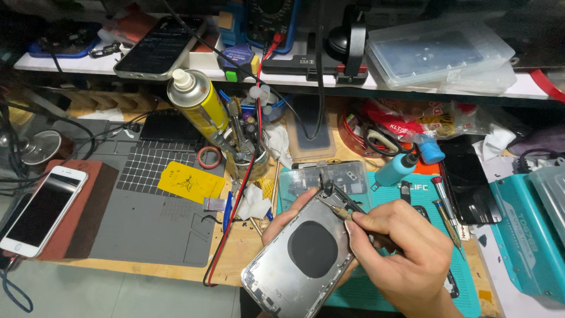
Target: The person holds a disassembled phone frame and uses a metal pick and tweezers to scrape and remove old adhesive and residue from its edges and interior. They spray a solvent onto the housing, then scrub the frame and the black circular pad area with a brush, working around the perimeter and inside the cavity.
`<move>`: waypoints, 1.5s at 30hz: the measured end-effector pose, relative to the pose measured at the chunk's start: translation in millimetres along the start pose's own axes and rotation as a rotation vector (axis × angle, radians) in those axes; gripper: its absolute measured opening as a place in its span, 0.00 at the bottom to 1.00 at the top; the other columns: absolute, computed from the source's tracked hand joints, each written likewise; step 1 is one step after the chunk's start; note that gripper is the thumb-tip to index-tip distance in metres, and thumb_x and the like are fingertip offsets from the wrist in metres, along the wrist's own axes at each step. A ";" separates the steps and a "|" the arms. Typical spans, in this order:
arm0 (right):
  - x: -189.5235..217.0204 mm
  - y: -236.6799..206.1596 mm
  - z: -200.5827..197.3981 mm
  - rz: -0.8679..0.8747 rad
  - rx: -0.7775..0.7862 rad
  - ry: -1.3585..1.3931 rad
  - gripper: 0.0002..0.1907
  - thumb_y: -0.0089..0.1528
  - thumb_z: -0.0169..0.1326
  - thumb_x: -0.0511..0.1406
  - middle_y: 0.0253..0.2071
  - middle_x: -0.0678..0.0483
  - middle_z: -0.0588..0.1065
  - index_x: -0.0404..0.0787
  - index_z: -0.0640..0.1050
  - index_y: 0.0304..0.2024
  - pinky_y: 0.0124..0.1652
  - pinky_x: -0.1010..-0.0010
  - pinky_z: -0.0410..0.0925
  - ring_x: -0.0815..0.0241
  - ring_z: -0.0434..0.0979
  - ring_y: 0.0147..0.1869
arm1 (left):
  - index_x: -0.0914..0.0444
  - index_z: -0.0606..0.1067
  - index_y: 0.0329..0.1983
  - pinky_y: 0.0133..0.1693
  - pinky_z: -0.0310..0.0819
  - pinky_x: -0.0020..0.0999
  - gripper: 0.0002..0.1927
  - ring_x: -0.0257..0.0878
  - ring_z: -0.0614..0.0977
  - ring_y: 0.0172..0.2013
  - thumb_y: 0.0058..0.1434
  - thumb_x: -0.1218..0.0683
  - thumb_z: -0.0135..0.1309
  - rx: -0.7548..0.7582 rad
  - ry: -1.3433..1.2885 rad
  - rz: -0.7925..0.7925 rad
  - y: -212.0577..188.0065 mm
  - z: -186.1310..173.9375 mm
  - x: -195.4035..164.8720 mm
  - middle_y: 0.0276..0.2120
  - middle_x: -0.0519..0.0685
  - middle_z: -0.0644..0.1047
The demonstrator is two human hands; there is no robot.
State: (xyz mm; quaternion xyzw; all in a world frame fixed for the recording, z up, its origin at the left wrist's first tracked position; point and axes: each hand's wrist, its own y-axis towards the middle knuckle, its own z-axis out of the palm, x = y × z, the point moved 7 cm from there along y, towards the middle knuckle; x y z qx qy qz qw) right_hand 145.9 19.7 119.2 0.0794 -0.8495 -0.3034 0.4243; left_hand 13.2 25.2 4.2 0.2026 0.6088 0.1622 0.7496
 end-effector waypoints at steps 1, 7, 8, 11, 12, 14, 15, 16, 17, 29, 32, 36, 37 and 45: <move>0.6 0.0 0.0 -0.004 0.000 0.000 0.08 0.52 0.66 0.24 0.28 0.53 0.76 0.31 0.80 0.32 0.24 0.81 0.61 0.70 0.71 0.25 | 0.64 0.48 0.72 0.67 0.74 0.38 0.51 0.49 0.77 0.67 0.58 0.55 0.72 -0.002 0.014 0.008 -0.2 0.1 -0.7 0.72 0.64 0.64; 3.1 0.6 -2.2 -0.028 -0.008 -0.015 0.08 0.52 0.66 0.24 0.28 0.53 0.77 0.32 0.80 0.32 0.25 0.81 0.62 0.70 0.73 0.25 | 0.64 0.49 0.72 0.66 0.76 0.38 0.51 0.48 0.79 0.66 0.58 0.54 0.73 0.002 -0.005 0.002 0.7 -0.5 -1.7 0.71 0.64 0.65; 3.2 0.8 -2.3 -0.030 -0.012 -0.012 0.08 0.52 0.66 0.24 0.28 0.53 0.77 0.32 0.79 0.32 0.25 0.81 0.63 0.70 0.73 0.26 | 0.65 0.48 0.72 0.67 0.75 0.38 0.52 0.47 0.79 0.66 0.58 0.54 0.73 0.019 0.041 0.013 1.6 -0.1 -2.3 0.71 0.64 0.66; 4.1 1.2 -2.4 -0.045 -0.017 -0.009 0.08 0.52 0.66 0.24 0.28 0.53 0.77 0.32 0.79 0.32 0.25 0.81 0.63 0.70 0.73 0.26 | 0.65 0.48 0.72 0.67 0.74 0.37 0.52 0.45 0.79 0.66 0.58 0.53 0.73 0.033 0.067 0.011 2.5 0.7 -2.8 0.70 0.62 0.67; 4.4 1.5 -2.3 -0.053 -0.018 -0.009 0.08 0.52 0.66 0.24 0.28 0.53 0.77 0.32 0.79 0.32 0.25 0.81 0.63 0.70 0.73 0.26 | 0.65 0.48 0.72 0.67 0.74 0.37 0.51 0.45 0.78 0.66 0.58 0.53 0.72 0.010 0.001 -0.012 1.9 0.4 -2.1 0.71 0.63 0.65; 4.5 1.4 -2.5 -0.049 -0.018 -0.015 0.08 0.52 0.66 0.24 0.28 0.53 0.77 0.32 0.79 0.32 0.25 0.81 0.63 0.70 0.73 0.26 | 0.65 0.48 0.72 0.67 0.74 0.37 0.51 0.46 0.78 0.66 0.59 0.53 0.72 0.010 -0.039 -0.031 2.0 0.3 -1.5 0.71 0.63 0.65; 4.5 1.5 -2.5 -0.048 -0.017 -0.018 0.08 0.52 0.66 0.24 0.28 0.53 0.77 0.32 0.79 0.32 0.25 0.81 0.63 0.70 0.74 0.26 | 0.65 0.48 0.72 0.67 0.74 0.37 0.51 0.45 0.78 0.66 0.59 0.53 0.72 0.031 -0.013 -0.028 2.4 0.4 -1.9 0.71 0.62 0.66; 4.1 1.6 -2.3 -0.043 -0.014 -0.019 0.08 0.52 0.66 0.24 0.28 0.53 0.77 0.32 0.79 0.32 0.25 0.81 0.63 0.69 0.73 0.26 | 0.65 0.48 0.73 0.67 0.73 0.37 0.52 0.45 0.79 0.66 0.59 0.53 0.72 0.051 0.015 -0.024 2.7 0.2 -2.2 0.70 0.62 0.67; 3.9 1.7 -1.9 -0.037 -0.013 -0.021 0.08 0.51 0.66 0.24 0.28 0.52 0.77 0.31 0.79 0.32 0.25 0.81 0.63 0.69 0.73 0.26 | 0.65 0.47 0.73 0.68 0.72 0.37 0.52 0.45 0.78 0.66 0.59 0.53 0.72 0.063 0.034 -0.011 3.2 -0.3 -3.0 0.70 0.62 0.67; 1.6 4.0 0.5 0.020 0.017 -0.007 0.09 0.52 0.65 0.25 0.30 0.52 0.76 0.31 0.80 0.34 0.28 0.80 0.64 0.69 0.74 0.28 | 0.61 0.47 0.71 0.66 0.77 0.39 0.50 0.49 0.77 0.68 0.59 0.53 0.72 0.006 0.003 0.029 5.4 0.9 -0.1 0.74 0.64 0.60; -8.9 5.5 4.8 0.144 0.059 -0.019 0.10 0.51 0.65 0.26 0.29 0.53 0.75 0.31 0.81 0.36 0.26 0.79 0.64 0.68 0.72 0.26 | 0.61 0.47 0.71 0.66 0.74 0.39 0.52 0.47 0.76 0.67 0.57 0.53 0.72 0.009 0.097 0.060 7.5 -0.2 1.9 0.74 0.63 0.60; -19.3 4.0 14.3 0.222 0.116 -0.033 0.07 0.54 0.64 0.28 0.28 0.54 0.76 0.34 0.83 0.36 0.24 0.78 0.64 0.68 0.72 0.24 | 0.61 0.48 0.71 0.67 0.74 0.40 0.51 0.47 0.76 0.67 0.56 0.55 0.73 -0.029 0.070 0.030 6.1 -0.1 10.2 0.73 0.61 0.62; -20.3 4.5 15.7 0.208 0.118 -0.035 0.07 0.55 0.64 0.28 0.28 0.54 0.76 0.34 0.83 0.36 0.25 0.78 0.64 0.69 0.72 0.24 | 0.61 0.49 0.71 0.66 0.76 0.40 0.51 0.47 0.76 0.66 0.57 0.56 0.74 -0.064 -0.005 0.020 5.9 -1.3 13.4 0.73 0.62 0.61; -18.0 6.4 18.0 0.076 0.054 0.031 0.08 0.55 0.64 0.29 0.34 0.53 0.76 0.33 0.81 0.37 0.32 0.78 0.68 0.67 0.76 0.33 | 0.58 0.51 0.70 0.66 0.73 0.41 0.47 0.47 0.74 0.66 0.57 0.58 0.71 -0.041 -0.175 -0.026 2.1 -2.3 35.7 0.74 0.59 0.59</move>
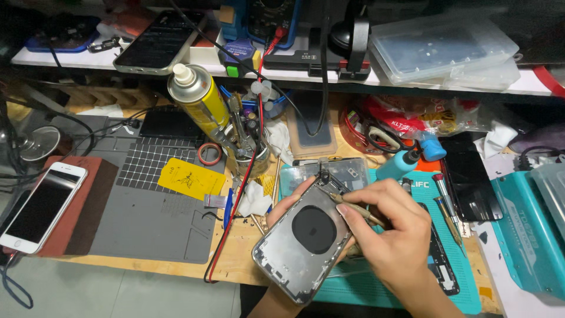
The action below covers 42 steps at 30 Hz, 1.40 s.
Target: The person holds a disassembled phone frame and uses a metal pick and tweezers to scrape and remove old adhesive and residue from its edges and interior. They spray a solvent onto the housing, then scrub the frame and the black circular pad area with a brush, working around the perimeter and inside the cavity.
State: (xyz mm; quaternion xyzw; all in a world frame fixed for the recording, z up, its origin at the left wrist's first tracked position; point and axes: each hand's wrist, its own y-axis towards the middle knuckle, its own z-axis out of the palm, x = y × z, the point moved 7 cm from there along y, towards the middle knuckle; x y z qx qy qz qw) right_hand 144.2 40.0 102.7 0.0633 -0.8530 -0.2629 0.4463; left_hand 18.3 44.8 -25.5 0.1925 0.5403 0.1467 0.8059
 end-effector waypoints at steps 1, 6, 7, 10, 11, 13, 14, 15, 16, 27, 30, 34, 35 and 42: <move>-5.3 0.5 1.4 0.067 0.015 -0.017 0.09 0.54 0.64 0.29 0.33 0.53 0.76 0.33 0.82 0.37 0.29 0.77 0.66 0.66 0.75 0.30 | 0.57 0.51 0.70 0.65 0.73 0.40 0.47 0.47 0.74 0.66 0.57 0.58 0.71 -0.006 0.070 0.070 -0.1 0.6 -1.7 0.74 0.58 0.59; -13.9 -1.0 6.6 0.157 0.066 -0.115 0.05 0.56 0.64 0.29 0.28 0.53 0.76 0.34 0.83 0.34 0.27 0.75 0.67 0.66 0.76 0.27 | 0.60 0.55 0.68 0.66 0.73 0.45 0.41 0.51 0.74 0.66 0.60 0.60 0.69 -0.105 -0.267 -0.118 -1.4 -4.2 19.0 0.74 0.62 0.61; -12.8 -0.7 5.6 0.131 0.058 -0.091 0.06 0.56 0.64 0.29 0.29 0.53 0.76 0.34 0.83 0.35 0.28 0.76 0.67 0.66 0.77 0.28 | 0.60 0.55 0.67 0.66 0.74 0.46 0.40 0.52 0.74 0.65 0.60 0.60 0.69 -0.137 -0.345 -0.168 -1.9 -4.8 23.1 0.73 0.63 0.61; -12.3 0.2 5.4 0.098 0.048 -0.003 0.08 0.55 0.64 0.29 0.32 0.53 0.76 0.34 0.82 0.37 0.29 0.76 0.68 0.65 0.77 0.30 | 0.57 0.54 0.68 0.65 0.73 0.44 0.45 0.51 0.72 0.67 0.56 0.62 0.70 -0.035 -0.064 0.048 -1.3 -2.3 2.7 0.73 0.61 0.59; -14.5 0.3 5.7 0.124 0.043 0.023 0.09 0.54 0.64 0.29 0.33 0.52 0.77 0.34 0.82 0.37 0.28 0.76 0.67 0.65 0.76 0.30 | 0.57 0.54 0.68 0.65 0.73 0.44 0.44 0.51 0.72 0.67 0.57 0.63 0.69 -0.035 -0.071 0.033 -0.4 -3.2 3.2 0.73 0.61 0.58; -16.5 -0.9 5.0 0.151 0.049 0.007 0.09 0.53 0.64 0.29 0.33 0.51 0.77 0.33 0.82 0.37 0.28 0.76 0.68 0.65 0.77 0.30 | 0.57 0.54 0.68 0.64 0.75 0.45 0.42 0.52 0.73 0.67 0.59 0.64 0.67 -0.037 -0.089 -0.005 -0.7 -1.7 5.3 0.74 0.61 0.58; -16.7 -0.8 4.9 0.149 0.056 -0.032 0.10 0.53 0.64 0.29 0.31 0.52 0.77 0.33 0.83 0.37 0.29 0.77 0.68 0.66 0.78 0.29 | 0.58 0.55 0.67 0.65 0.75 0.45 0.40 0.52 0.73 0.67 0.60 0.64 0.66 -0.075 -0.198 -0.062 -0.7 -3.7 9.7 0.74 0.62 0.58; -17.2 -0.6 4.8 0.146 0.061 -0.073 0.10 0.53 0.65 0.29 0.30 0.52 0.77 0.33 0.83 0.38 0.30 0.77 0.69 0.66 0.79 0.29 | 0.59 0.55 0.66 0.65 0.75 0.46 0.38 0.52 0.73 0.67 0.61 0.65 0.65 -0.110 -0.308 -0.118 -1.1 -4.7 14.6 0.74 0.63 0.59; -16.9 -0.8 5.3 0.138 0.063 -0.066 0.09 0.54 0.64 0.28 0.30 0.53 0.77 0.34 0.83 0.37 0.30 0.77 0.69 0.67 0.78 0.29 | 0.59 0.56 0.65 0.65 0.75 0.47 0.36 0.53 0.73 0.67 0.62 0.65 0.64 -0.145 -0.420 -0.176 -1.7 -4.9 20.2 0.75 0.64 0.59; -16.7 -7.1 0.8 0.079 -0.006 0.062 0.09 0.54 0.65 0.26 0.36 0.53 0.77 0.33 0.83 0.38 0.32 0.80 0.67 0.69 0.76 0.33 | 0.58 0.57 0.65 0.66 0.71 0.46 0.28 0.51 0.72 0.67 0.69 0.62 0.56 -0.113 -0.424 -0.125 -0.3 -2.7 21.1 0.74 0.61 0.59; -18.3 -9.0 -2.1 0.106 -0.037 0.048 0.09 0.53 0.65 0.26 0.37 0.53 0.77 0.33 0.83 0.37 0.32 0.81 0.67 0.70 0.75 0.33 | 0.57 0.56 0.66 0.66 0.70 0.45 0.29 0.50 0.71 0.67 0.68 0.62 0.57 -0.073 -0.366 -0.082 -1.2 -1.6 17.2 0.74 0.59 0.58; -18.9 -8.8 -1.4 0.102 -0.032 0.082 0.09 0.54 0.64 0.26 0.37 0.53 0.77 0.32 0.82 0.38 0.33 0.81 0.67 0.70 0.76 0.34 | 0.58 0.57 0.66 0.65 0.70 0.44 0.29 0.50 0.72 0.66 0.68 0.62 0.57 -0.049 -0.393 -0.178 -2.6 -3.6 22.6 0.75 0.59 0.58; -18.7 -8.6 -1.0 0.098 -0.027 0.088 0.09 0.54 0.64 0.26 0.37 0.53 0.77 0.32 0.83 0.38 0.32 0.81 0.67 0.70 0.75 0.34 | 0.58 0.56 0.66 0.65 0.70 0.44 0.29 0.49 0.72 0.66 0.68 0.62 0.57 -0.051 -0.377 -0.160 -2.1 -4.1 21.7 0.75 0.59 0.58; -18.6 -8.1 -4.0 0.129 -0.022 0.089 0.10 0.53 0.64 0.25 0.36 0.53 0.77 0.32 0.83 0.38 0.30 0.81 0.66 0.70 0.75 0.32 | 0.59 0.55 0.68 0.66 0.70 0.42 0.39 0.47 0.72 0.66 0.61 0.61 0.65 -0.040 -0.253 -0.156 0.5 -2.2 12.2 0.74 0.59 0.59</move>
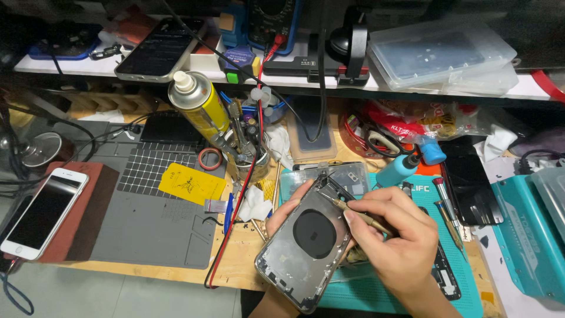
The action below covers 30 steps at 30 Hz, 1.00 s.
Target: The person holds a disassembled phone frame and uses a metal pick and tweezers to scrape and remove old adhesive and residue from its edges and interior. They spray a solvent onto the housing, then scrub the frame and the black circular pad area with a brush, working around the perimeter and inside the cavity.
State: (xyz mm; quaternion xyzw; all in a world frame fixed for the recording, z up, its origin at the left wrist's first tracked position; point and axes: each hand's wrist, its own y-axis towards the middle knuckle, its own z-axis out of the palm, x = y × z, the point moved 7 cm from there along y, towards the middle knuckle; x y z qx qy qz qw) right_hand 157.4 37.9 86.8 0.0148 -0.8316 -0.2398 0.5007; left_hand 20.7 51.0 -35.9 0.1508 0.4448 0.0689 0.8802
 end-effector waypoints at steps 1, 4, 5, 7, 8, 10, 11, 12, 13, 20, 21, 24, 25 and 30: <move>0.9 -0.2 -0.6 -0.005 -0.001 -0.004 0.10 0.53 0.64 0.25 0.36 0.53 0.77 0.32 0.83 0.38 0.30 0.81 0.66 0.70 0.75 0.32 | 0.57 0.54 0.69 0.66 0.69 0.42 0.42 0.47 0.72 0.66 0.60 0.62 0.68 0.037 0.118 0.059 0.8 4.8 -6.7 0.74 0.60 0.58; 2.9 -1.3 -4.7 -0.016 -0.007 -0.025 0.09 0.54 0.64 0.26 0.36 0.53 0.77 0.32 0.83 0.37 0.33 0.81 0.67 0.70 0.75 0.34 | 0.59 0.52 0.70 0.66 0.75 0.42 0.48 0.46 0.74 0.68 0.56 0.60 0.73 0.037 0.265 0.228 9.0 12.4 -28.9 0.74 0.61 0.59; 2.9 -1.2 -7.9 -0.020 -0.007 -0.036 0.09 0.54 0.64 0.26 0.36 0.53 0.77 0.32 0.83 0.38 0.33 0.81 0.67 0.70 0.75 0.34 | 0.62 0.51 0.71 0.65 0.76 0.40 0.49 0.45 0.75 0.67 0.56 0.59 0.73 0.049 0.394 0.241 13.1 13.6 -36.0 0.73 0.62 0.61; -0.1 -1.0 -14.2 -0.011 0.023 -0.057 0.08 0.54 0.64 0.26 0.36 0.53 0.78 0.32 0.83 0.38 0.34 0.81 0.68 0.70 0.76 0.35 | 0.67 0.50 0.72 0.63 0.77 0.37 0.53 0.44 0.78 0.64 0.54 0.57 0.74 0.077 0.653 0.259 19.8 7.3 -57.9 0.70 0.62 0.64; -4.0 1.2 -19.0 -0.001 0.052 -0.067 0.08 0.54 0.64 0.26 0.35 0.53 0.78 0.32 0.83 0.38 0.34 0.81 0.69 0.70 0.77 0.35 | 0.68 0.53 0.72 0.61 0.77 0.37 0.51 0.44 0.78 0.61 0.52 0.58 0.73 0.096 0.681 0.235 25.4 3.9 -65.6 0.68 0.62 0.66; -17.7 7.1 -25.4 0.054 0.125 -0.074 0.09 0.54 0.64 0.26 0.35 0.53 0.79 0.32 0.83 0.38 0.35 0.81 0.70 0.70 0.77 0.36 | 0.71 0.58 0.70 0.58 0.77 0.36 0.49 0.45 0.79 0.57 0.47 0.60 0.71 0.132 0.739 0.191 39.8 -4.4 -78.8 0.63 0.61 0.69; -27.7 9.8 -27.8 0.104 0.169 -0.070 0.10 0.54 0.64 0.26 0.35 0.53 0.79 0.33 0.83 0.39 0.36 0.80 0.70 0.70 0.78 0.37 | 0.70 0.58 0.72 0.54 0.77 0.34 0.50 0.43 0.79 0.51 0.47 0.59 0.70 0.132 0.688 0.084 46.1 -10.3 -79.0 0.56 0.59 0.71; -37.2 9.6 -29.1 0.156 0.213 -0.068 0.11 0.53 0.64 0.25 0.36 0.53 0.79 0.33 0.83 0.39 0.37 0.80 0.71 0.70 0.78 0.37 | 0.69 0.59 0.73 0.50 0.77 0.33 0.50 0.41 0.79 0.46 0.47 0.58 0.69 0.132 0.635 -0.024 50.0 -15.4 -78.1 0.48 0.57 0.74; -49.5 7.4 -30.0 0.250 0.233 -0.046 0.11 0.53 0.64 0.25 0.35 0.54 0.80 0.33 0.82 0.39 0.37 0.80 0.71 0.70 0.79 0.37 | 0.68 0.59 0.74 0.46 0.78 0.31 0.51 0.40 0.80 0.40 0.47 0.57 0.68 0.131 0.581 -0.130 52.8 -18.5 -74.4 0.41 0.55 0.76; -98.7 -3.9 -5.4 0.483 0.283 0.290 0.13 0.54 0.63 0.26 0.34 0.55 0.82 0.34 0.81 0.43 0.40 0.78 0.71 0.70 0.78 0.37 | 0.68 0.59 0.71 0.56 0.73 0.34 0.44 0.39 0.77 0.52 0.53 0.57 0.65 0.231 0.430 -0.238 59.0 -19.9 -51.1 0.52 0.52 0.74; -101.6 -6.1 -0.3 0.493 0.291 0.290 0.12 0.56 0.63 0.27 0.34 0.54 0.82 0.34 0.82 0.43 0.40 0.78 0.71 0.70 0.79 0.37 | 0.70 0.63 0.67 0.58 0.72 0.35 0.38 0.40 0.77 0.53 0.55 0.58 0.65 0.241 0.370 -0.271 58.7 -21.8 -45.2 0.53 0.53 0.74; -99.7 -11.5 12.4 0.426 0.314 0.228 0.07 0.59 0.63 0.28 0.33 0.53 0.80 0.31 0.82 0.39 0.39 0.78 0.71 0.70 0.77 0.37 | 0.70 0.66 0.65 0.60 0.72 0.35 0.31 0.40 0.78 0.55 0.59 0.58 0.60 0.214 0.207 -0.366 52.6 -31.8 -34.3 0.55 0.54 0.74; -98.0 -13.2 17.3 0.408 0.345 0.213 0.07 0.60 0.62 0.29 0.33 0.53 0.80 0.31 0.81 0.39 0.38 0.77 0.71 0.69 0.77 0.36 | 0.68 0.66 0.65 0.59 0.72 0.35 0.30 0.39 0.78 0.55 0.60 0.58 0.59 0.198 0.155 -0.394 51.6 -35.0 -31.8 0.56 0.53 0.74; -85.7 -19.5 40.9 0.322 0.456 0.235 0.06 0.66 0.51 0.32 0.30 0.53 0.80 0.36 0.70 0.43 0.34 0.74 0.76 0.67 0.82 0.32 | 0.71 0.75 0.58 0.58 0.71 0.34 0.21 0.39 0.78 0.55 0.67 0.53 0.53 0.219 0.274 -0.336 50.4 -51.2 -42.8 0.54 0.52 0.77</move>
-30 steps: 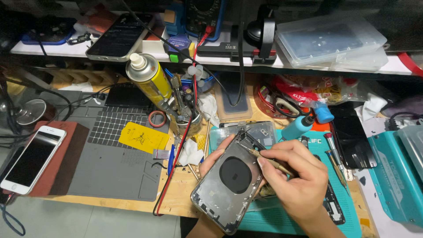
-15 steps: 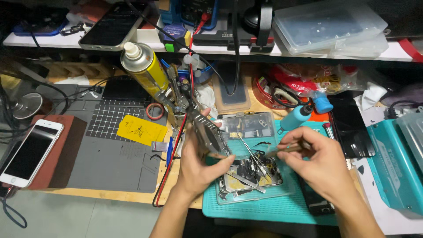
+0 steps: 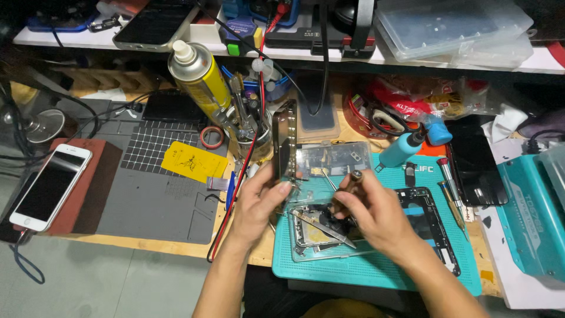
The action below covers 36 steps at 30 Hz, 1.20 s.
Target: The person holds a disassembled phone frame and uses a metal pick and tweezers to scrape and remove old adhesive and residue from its edges and interior. They spray a solvent onto the housing, then scrub the frame and the black circular pad area with a brush, working around the perimeter and inside the cavity.
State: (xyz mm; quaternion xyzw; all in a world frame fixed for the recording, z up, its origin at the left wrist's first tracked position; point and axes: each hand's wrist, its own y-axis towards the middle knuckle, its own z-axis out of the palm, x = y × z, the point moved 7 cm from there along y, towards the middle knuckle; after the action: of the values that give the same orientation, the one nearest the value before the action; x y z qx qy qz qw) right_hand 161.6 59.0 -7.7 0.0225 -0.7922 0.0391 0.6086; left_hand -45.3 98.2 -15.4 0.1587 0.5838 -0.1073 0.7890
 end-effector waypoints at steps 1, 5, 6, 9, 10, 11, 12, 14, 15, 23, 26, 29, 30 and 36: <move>-0.8 0.9 4.8 0.010 0.006 -0.009 0.06 0.67 0.49 0.32 0.31 0.52 0.80 0.36 0.69 0.44 0.34 0.73 0.77 0.65 0.82 0.32 | 0.71 0.75 0.58 0.59 0.70 0.34 0.21 0.39 0.78 0.55 0.67 0.52 0.53 -0.006 0.014 0.019 -0.8 -2.0 -1.2 0.54 0.50 0.76; -5.8 2.2 20.0 0.104 0.060 -0.158 0.08 0.69 0.44 0.35 0.32 0.50 0.81 0.37 0.65 0.46 0.33 0.70 0.78 0.61 0.85 0.33 | 0.69 0.75 0.58 0.56 0.73 0.35 0.27 0.40 0.80 0.51 0.74 0.42 0.40 -0.047 -0.043 -0.056 -2.8 -6.9 5.1 0.48 0.52 0.81; -7.4 1.9 21.5 0.140 0.080 -0.223 0.09 0.69 0.43 0.36 0.32 0.50 0.82 0.37 0.65 0.46 0.33 0.70 0.78 0.60 0.86 0.32 | 0.69 0.75 0.56 0.56 0.74 0.36 0.30 0.40 0.81 0.50 0.75 0.40 0.36 -0.071 -0.051 -0.076 -3.2 -7.6 6.4 0.48 0.53 0.81; 18.4 -1.6 16.4 -0.160 0.029 -0.334 0.09 0.71 0.43 0.36 0.32 0.49 0.83 0.35 0.66 0.45 0.38 0.66 0.74 0.53 0.85 0.39 | 0.69 0.75 0.56 0.55 0.76 0.39 0.35 0.43 0.82 0.50 0.75 0.37 0.29 -0.099 -0.111 -0.136 -2.8 -5.7 6.9 0.47 0.55 0.82; 19.1 0.0 13.5 -0.148 -0.004 -0.312 0.09 0.71 0.44 0.37 0.31 0.50 0.83 0.36 0.68 0.44 0.38 0.67 0.74 0.54 0.85 0.38 | 0.69 0.75 0.57 0.54 0.77 0.41 0.36 0.44 0.82 0.50 0.75 0.37 0.28 -0.101 -0.138 -0.161 -2.3 -3.8 6.2 0.48 0.56 0.81; 19.3 0.9 9.9 -0.131 -0.038 -0.291 0.10 0.70 0.44 0.37 0.31 0.50 0.83 0.36 0.69 0.42 0.37 0.67 0.74 0.56 0.86 0.36 | 0.68 0.73 0.59 0.54 0.77 0.42 0.35 0.45 0.82 0.50 0.74 0.37 0.28 -0.120 -0.210 -0.174 -2.1 -2.4 4.8 0.49 0.56 0.81; 19.1 0.2 6.4 -0.111 -0.074 -0.271 0.10 0.70 0.45 0.38 0.30 0.51 0.83 0.36 0.71 0.41 0.36 0.68 0.74 0.58 0.86 0.35 | 0.66 0.71 0.61 0.54 0.77 0.43 0.34 0.46 0.82 0.50 0.73 0.37 0.28 -0.137 -0.283 -0.189 -3.1 -0.7 3.2 0.50 0.56 0.80; 22.5 -1.8 0.3 -0.150 -0.132 -0.236 0.11 0.70 0.47 0.37 0.30 0.50 0.79 0.35 0.74 0.40 0.35 0.70 0.72 0.59 0.81 0.32 | 0.66 0.68 0.64 0.54 0.76 0.45 0.34 0.48 0.82 0.50 0.73 0.37 0.28 -0.132 -0.395 -0.196 -2.3 5.2 -1.1 0.51 0.57 0.79; 23.7 -2.1 -2.3 -0.172 -0.159 -0.220 0.11 0.69 0.49 0.36 0.29 0.50 0.78 0.35 0.76 0.40 0.34 0.71 0.70 0.59 0.78 0.30 | 0.66 0.68 0.65 0.53 0.76 0.46 0.35 0.49 0.82 0.50 0.74 0.36 0.27 -0.110 -0.434 -0.186 -2.3 8.2 -4.2 0.50 0.58 0.79; 27.0 -11.4 -27.9 -0.211 -0.409 0.158 0.04 0.64 0.57 0.25 0.40 0.48 0.79 0.30 0.78 0.43 0.40 0.73 0.73 0.63 0.79 0.37 | 0.68 0.65 0.66 0.61 0.74 0.50 0.28 0.49 0.79 0.57 0.68 0.47 0.50 -0.087 -0.606 -0.076 -2.5 13.7 -2.0 0.56 0.59 0.76; 40.3 -22.1 -39.0 -0.271 -0.442 0.302 0.07 0.62 0.55 0.20 0.48 0.44 0.79 0.27 0.76 0.43 0.49 0.68 0.76 0.58 0.84 0.47 | 0.69 0.64 0.69 0.65 0.69 0.44 0.36 0.48 0.78 0.59 0.60 0.56 0.64 -0.113 -0.455 0.037 -1.1 17.8 -2.4 0.57 0.58 0.75; 47.8 -20.0 -45.6 -0.281 -0.438 0.363 0.07 0.62 0.54 0.20 0.53 0.41 0.77 0.26 0.75 0.44 0.55 0.66 0.77 0.55 0.84 0.52 | 0.67 0.61 0.72 0.62 0.70 0.41 0.45 0.45 0.78 0.56 0.52 0.62 0.68 -0.170 -0.265 0.065 -7.0 25.7 -9.2 0.57 0.54 0.75; 48.8 -19.2 -47.3 -0.279 -0.426 0.395 0.07 0.63 0.54 0.20 0.55 0.40 0.77 0.26 0.75 0.44 0.56 0.66 0.78 0.55 0.84 0.52 | 0.69 0.62 0.71 0.63 0.70 0.40 0.43 0.43 0.78 0.57 0.53 0.62 0.68 -0.171 -0.125 0.095 -8.8 29.6 -16.6 0.59 0.53 0.75; 16.7 6.1 -35.9 0.077 -0.333 0.738 0.20 0.69 0.48 0.33 0.36 0.54 0.72 0.30 0.77 0.61 0.27 0.81 0.57 0.72 0.65 0.29 | 0.68 0.60 0.69 0.55 0.78 0.39 0.45 0.42 0.82 0.54 0.49 0.62 0.68 -0.333 0.100 0.097 -16.8 50.6 -49.2 0.54 0.55 0.79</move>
State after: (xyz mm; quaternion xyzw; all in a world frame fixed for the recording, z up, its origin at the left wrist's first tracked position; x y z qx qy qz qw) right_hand 191.3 68.5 17.4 -0.1215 -0.5162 -0.0618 0.8455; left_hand -20.9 62.8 43.0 0.0591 0.6236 0.0373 0.7786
